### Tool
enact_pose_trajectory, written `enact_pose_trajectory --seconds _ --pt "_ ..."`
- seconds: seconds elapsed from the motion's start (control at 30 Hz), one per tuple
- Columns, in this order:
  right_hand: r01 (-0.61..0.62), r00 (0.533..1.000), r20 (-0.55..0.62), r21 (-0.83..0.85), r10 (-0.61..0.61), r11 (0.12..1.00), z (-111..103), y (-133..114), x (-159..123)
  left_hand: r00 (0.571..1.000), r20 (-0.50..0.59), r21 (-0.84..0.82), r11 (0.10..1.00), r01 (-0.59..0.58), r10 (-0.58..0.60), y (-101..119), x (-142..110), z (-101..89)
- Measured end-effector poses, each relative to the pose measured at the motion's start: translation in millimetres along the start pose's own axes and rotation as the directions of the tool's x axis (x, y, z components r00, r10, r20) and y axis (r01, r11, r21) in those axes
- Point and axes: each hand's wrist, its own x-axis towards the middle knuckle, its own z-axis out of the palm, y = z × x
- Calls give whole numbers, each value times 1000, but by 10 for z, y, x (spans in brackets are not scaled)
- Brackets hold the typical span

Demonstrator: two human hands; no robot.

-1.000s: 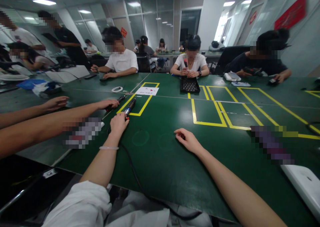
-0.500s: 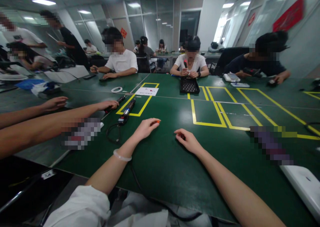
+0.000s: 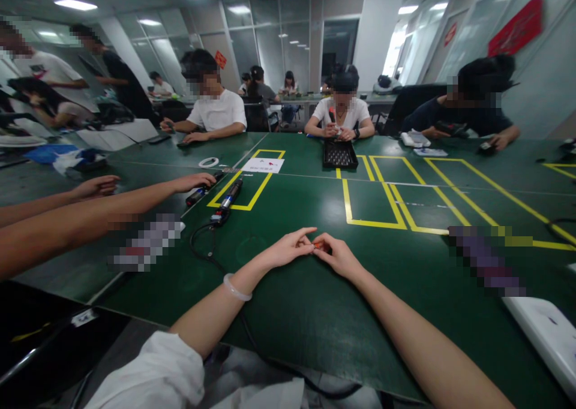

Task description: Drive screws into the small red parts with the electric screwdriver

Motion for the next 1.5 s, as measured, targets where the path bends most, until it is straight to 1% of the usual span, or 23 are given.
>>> enact_pose_trajectory --seconds 0.1,0.17,0.23,0.27,0.4,0.5,0.57,0.7,0.77,0.9,1.0,1.07,1.13,1.17,1.2,1.23,1.27,1.3,1.37,1.4,1.43,1.5 --pt "-50 997 -49 63 54 997 -3 62 11 987 -103 217 971 -98 122 44 -31 18" --pt "-69 997 -33 105 72 992 -10 80 12 971 -133 350 926 -141 198 85 -42 34" --pt "-76 997 1 119 77 990 -16 76 8 965 -137 402 903 -152 223 112 -43 48" --pt "-76 997 17 117 75 990 -20 69 7 966 -136 404 902 -150 222 117 -41 53" --pt "-49 999 1 10 49 999 -44 44 13 971 -137 367 920 -136 198 113 -36 79" --pt "-44 999 7 -7 44 999 -66 39 24 970 -135 348 926 -146 204 118 -37 104" --pt "-48 999 3 20 48 999 -71 39 28 968 -138 351 924 -150 210 124 -34 114" --pt "-55 997 -48 184 65 981 -49 53 25 961 -185 337 932 -135 206 119 -18 91" --pt "-46 996 -61 224 61 974 -29 68 23 958 -202 314 940 -132 202 103 -15 72" --pt "-22 998 -58 179 33 984 -3 98 21 961 -211 290 950 -115 180 63 -21 81" --pt "-19 998 -62 140 28 990 -2 112 23 969 -174 298 947 -117 174 48 -14 99" --pt "-24 997 -72 124 33 992 -8 113 23 970 -158 338 933 -122 184 43 -2 48" --pt "-33 996 -79 119 43 992 -16 108 22 960 -201 435 896 -91 195 21 -2 -106" --pt "-40 996 -75 111 49 993 -20 103 22 947 -253 505 862 -43 196 -4 -14 -228" --pt "-49 996 -68 102 56 994 -24 98 21 926 -325 578 816 32 193 -42 -37 -377" --pt "-52 996 -74 90 58 995 -27 94 20 895 -405 643 754 135 185 -96 -76 -547" --pt "-55 996 -65 84 60 995 -30 90 20 851 -496 684 681 261 172 -164 -129 -732" --pt "-57 996 -67 80 62 995 -31 88 20 795 -587 692 605 395 153 -245 -197 -922" --pt "-60 996 -63 75 65 995 -31 85 21 676 -728 637 474 608 111 -426 -363 -1280" --pt "-62 996 -63 75 67 995 -30 84 21 616 -785 580 423 696 63 -514 -452 -1434" --pt "-65 996 -61 75 69 995 -29 83 22 575 -818 524 387 759 -19 -594 -536 -1565" --pt "-71 995 -58 77 76 995 -25 78 21 528 -827 445 352 824 -193 -713 -672 -1752"
